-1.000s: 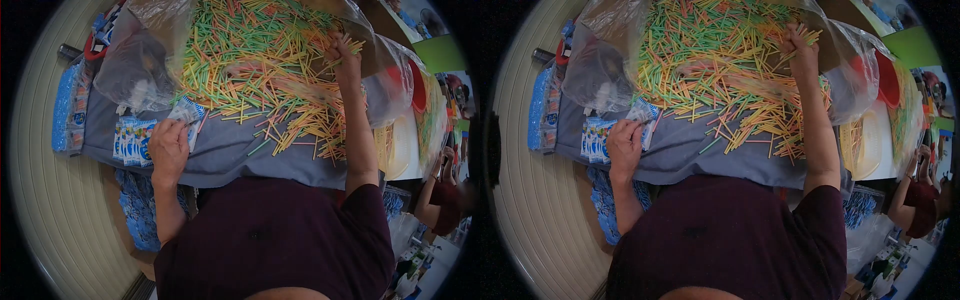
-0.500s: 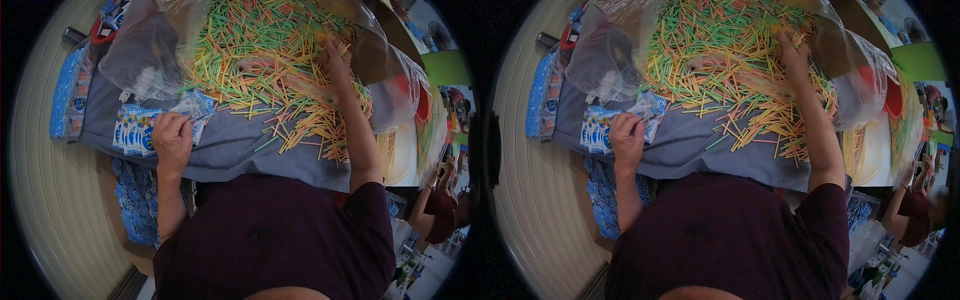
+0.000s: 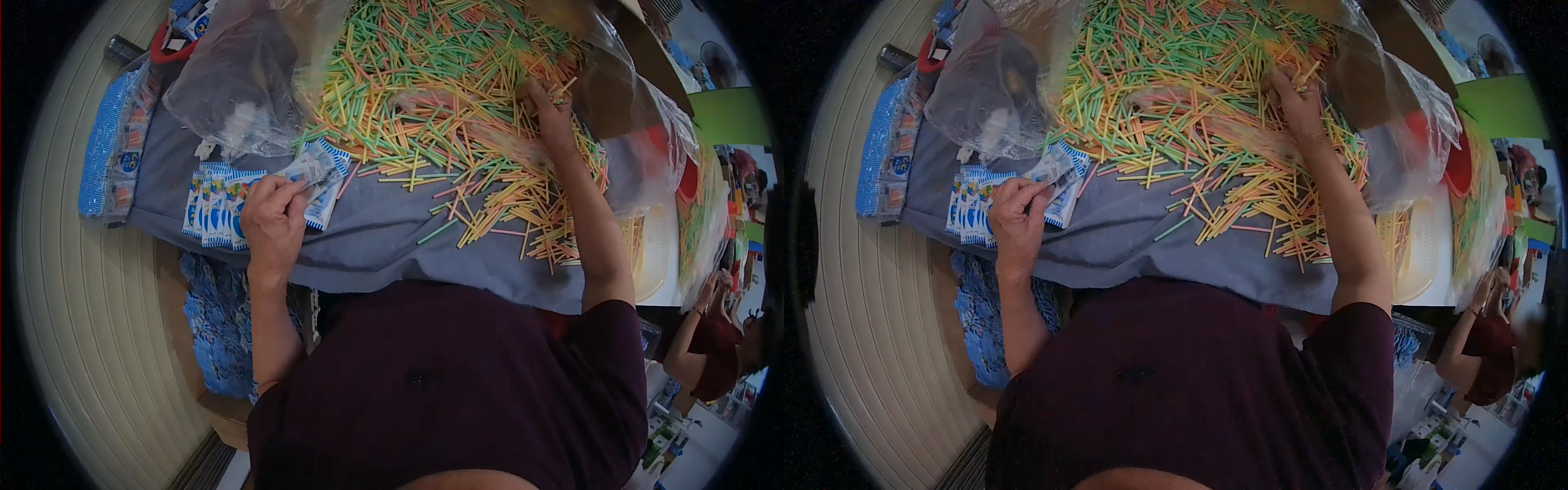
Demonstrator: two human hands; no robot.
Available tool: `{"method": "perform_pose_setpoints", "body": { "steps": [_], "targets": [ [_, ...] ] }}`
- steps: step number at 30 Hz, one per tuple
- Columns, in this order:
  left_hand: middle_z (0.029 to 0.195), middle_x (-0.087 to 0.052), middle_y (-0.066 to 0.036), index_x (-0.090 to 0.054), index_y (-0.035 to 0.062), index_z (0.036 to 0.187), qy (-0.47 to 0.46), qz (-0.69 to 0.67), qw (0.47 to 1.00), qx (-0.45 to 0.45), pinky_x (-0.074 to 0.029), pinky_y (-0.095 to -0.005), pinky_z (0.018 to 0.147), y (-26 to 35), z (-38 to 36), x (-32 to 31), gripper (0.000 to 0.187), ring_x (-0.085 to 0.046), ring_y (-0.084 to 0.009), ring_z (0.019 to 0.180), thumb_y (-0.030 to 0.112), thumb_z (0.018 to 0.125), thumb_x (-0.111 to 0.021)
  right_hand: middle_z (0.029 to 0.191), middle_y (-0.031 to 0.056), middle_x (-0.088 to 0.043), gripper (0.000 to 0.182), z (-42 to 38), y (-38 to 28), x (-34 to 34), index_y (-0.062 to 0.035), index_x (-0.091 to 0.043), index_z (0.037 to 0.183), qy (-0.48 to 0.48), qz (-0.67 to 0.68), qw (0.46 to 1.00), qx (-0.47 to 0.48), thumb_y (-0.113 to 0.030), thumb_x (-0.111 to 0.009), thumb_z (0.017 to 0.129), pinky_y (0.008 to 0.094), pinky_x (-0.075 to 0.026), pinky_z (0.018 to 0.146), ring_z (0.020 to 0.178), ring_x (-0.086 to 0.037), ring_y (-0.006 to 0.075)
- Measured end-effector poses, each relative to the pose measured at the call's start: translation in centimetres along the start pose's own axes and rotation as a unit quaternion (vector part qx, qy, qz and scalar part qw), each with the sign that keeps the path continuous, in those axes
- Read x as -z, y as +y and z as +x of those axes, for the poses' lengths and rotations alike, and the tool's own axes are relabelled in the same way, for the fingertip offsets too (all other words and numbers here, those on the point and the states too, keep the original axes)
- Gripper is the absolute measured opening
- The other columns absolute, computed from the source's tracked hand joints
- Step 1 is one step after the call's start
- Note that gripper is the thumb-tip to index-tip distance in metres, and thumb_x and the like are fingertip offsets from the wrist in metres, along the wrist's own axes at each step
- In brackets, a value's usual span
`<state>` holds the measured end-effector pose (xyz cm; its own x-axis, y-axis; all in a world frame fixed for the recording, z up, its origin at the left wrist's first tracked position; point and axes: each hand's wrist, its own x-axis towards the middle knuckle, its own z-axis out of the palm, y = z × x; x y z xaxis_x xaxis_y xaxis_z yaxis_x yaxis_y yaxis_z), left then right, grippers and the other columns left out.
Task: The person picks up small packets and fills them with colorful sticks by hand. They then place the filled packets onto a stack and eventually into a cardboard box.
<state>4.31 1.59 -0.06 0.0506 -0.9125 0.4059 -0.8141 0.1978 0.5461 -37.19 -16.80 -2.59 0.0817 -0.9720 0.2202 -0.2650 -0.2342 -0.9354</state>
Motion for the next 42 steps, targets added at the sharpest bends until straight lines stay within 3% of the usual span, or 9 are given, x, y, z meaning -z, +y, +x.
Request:
{"method": "perform_pose_setpoints", "body": {
  "steps": [3,5,10,15,23,25,31,34,42],
  "targets": [
    [0.081,-0.064,-0.008,-0.071,0.001,0.085,0.03,0.005,0.999,-0.032,-0.047,-0.0372,0.069,-0.2,0.1,0.1,0.011,-0.06,-0.0258,0.08,0.001,0.074,-0.073,0.06,0.0006,-0.048,0.035,0.6,0.4,0.5,-0.0043,-0.062,0.081,0.028,0.118,0.992,-0.028,-0.033,-0.059,0.099,0.0346,-0.041,0.06,0.059,-0.046,0.0131],
    [0.078,-0.064,-0.009,-0.07,-0.0006,0.083,0.07,-0.035,0.997,-0.022,-0.047,-0.0351,0.065,1.0,0.5,0.5,0.012,-0.06,-0.0228,0.074,-0.003,0.072,-0.074,0.058,-0.0008,-0.037,0.036,0.9,0.0,0.0,-0.0042,-0.057,0.084,0.132,0.256,0.957,-0.03,-0.035,-0.055,0.101,0.0355,-0.039,0.058,0.057,-0.041,0.0146],
    [0.073,-0.063,-0.007,-0.069,-0.0017,0.083,0.021,-0.21,0.977,-0.016,-0.046,-0.0279,0.056,5.5,3.0,-2.1,0.014,-0.06,-0.0175,0.063,-0.005,0.072,-0.076,0.059,-0.0019,-0.029,0.034,0.4,-4.9,-0.7,-0.0093,-0.057,0.091,0.13,0.401,0.906,-0.028,-0.042,-0.052,0.102,0.0317,-0.035,0.053,0.054,-0.035,0.0136],
    [0.072,-0.064,-0.005,-0.068,-0.0023,0.084,-0.079,-0.361,0.929,0.019,-0.046,-0.025,0.056,10.2,5.5,-7.2,0.013,-0.059,-0.0081,0.064,-0.003,0.075,-0.078,0.057,-0.0023,-0.028,0.04,-1.9,-10.9,-4.9,-0.0094,-0.058,0.094,-0.107,0.531,0.837,0.083,-0.047,-0.046,0.102,0.0273,-0.025,0.046,0.048,-0.029,0.0113],
    [0.066,-0.062,-0.004,-0.067,-0.0017,0.078,-0.071,-0.381,0.922,0.013,-0.045,-0.0245,0.054,11.6,6.5,-9.3,0.015,-0.057,-0.0074,0.06,0.0,0.073,-0.081,0.059,0.0006,-0.042,0.043,-3.2,-12.3,-8.0,-0.0029,-0.055,0.094,-0.077,0.438,0.887,0.126,-0.043,-0.042,0.105,0.0291,-0.034,0.045,0.053,-0.043,0.0115],
    [0.065,-0.062,-0.004,-0.067,-0.0014,0.077,-0.076,-0.376,0.923,0.012,-0.045,-0.0246,0.054,11.7,6.8,-9.4,0.016,-0.057,-0.0076,0.06,0.0,0.072,-0.082,0.07,0.0061,-0.058,0.044,-3.6,-11.8,-7.7,-0.0013,-0.057,0.099,-0.079,0.301,0.944,0.107,-0.042,-0.041,0.105,0.0285,-0.045,0.052,0.062,-0.055,0.0122],
    [0.072,-0.064,-0.002,-0.068,-0.0015,0.081,-0.062,-0.352,0.933,-0.043,-0.049,-0.0259,0.06,12.0,7.7,-9.7,0.013,-0.059,-0.0084,0.067,-0.001,0.075,-0.079,0.085,0.0117,-0.068,0.05,-3.4,-11.3,-8.0,0.0007,-0.059,0.106,-0.068,0.254,0.96,0.1,-0.046,-0.04,0.104,0.0289,-0.055,0.065,0.075,-0.066,0.0168],
    [0.073,-0.065,-0.005,-0.068,-0.003,0.083,-0.019,-0.326,0.936,-0.132,-0.051,-0.0289,0.065,11.8,8.1,-10.3,0.015,-0.063,-0.0144,0.071,-0.001,0.074,-0.08,0.084,0.0126,-0.068,0.054,-3.1,-11.7,-7.4,0.0012,-0.058,0.107,-0.065,0.385,0.921,-0.016,-0.05,-0.04,0.103,0.0333,-0.056,0.066,0.078,-0.069,0.0206],
    [0.074,-0.064,-0.008,-0.068,-0.0026,0.083,-0.017,-0.264,0.944,-0.197,-0.052,-0.0305,0.069,10.7,8.2,-10.3,0.018,-0.065,-0.0184,0.079,-0.001,0.071,-0.081,0.066,0.0081,-0.057,0.055,-1.9,-9.7,-6.5,-0.0027,-0.054,0.102,-0.134,0.501,0.854,-0.041,-0.055,-0.04,0.101,0.038,-0.056,0.068,0.077,-0.068,0.0251]
  ]
}}
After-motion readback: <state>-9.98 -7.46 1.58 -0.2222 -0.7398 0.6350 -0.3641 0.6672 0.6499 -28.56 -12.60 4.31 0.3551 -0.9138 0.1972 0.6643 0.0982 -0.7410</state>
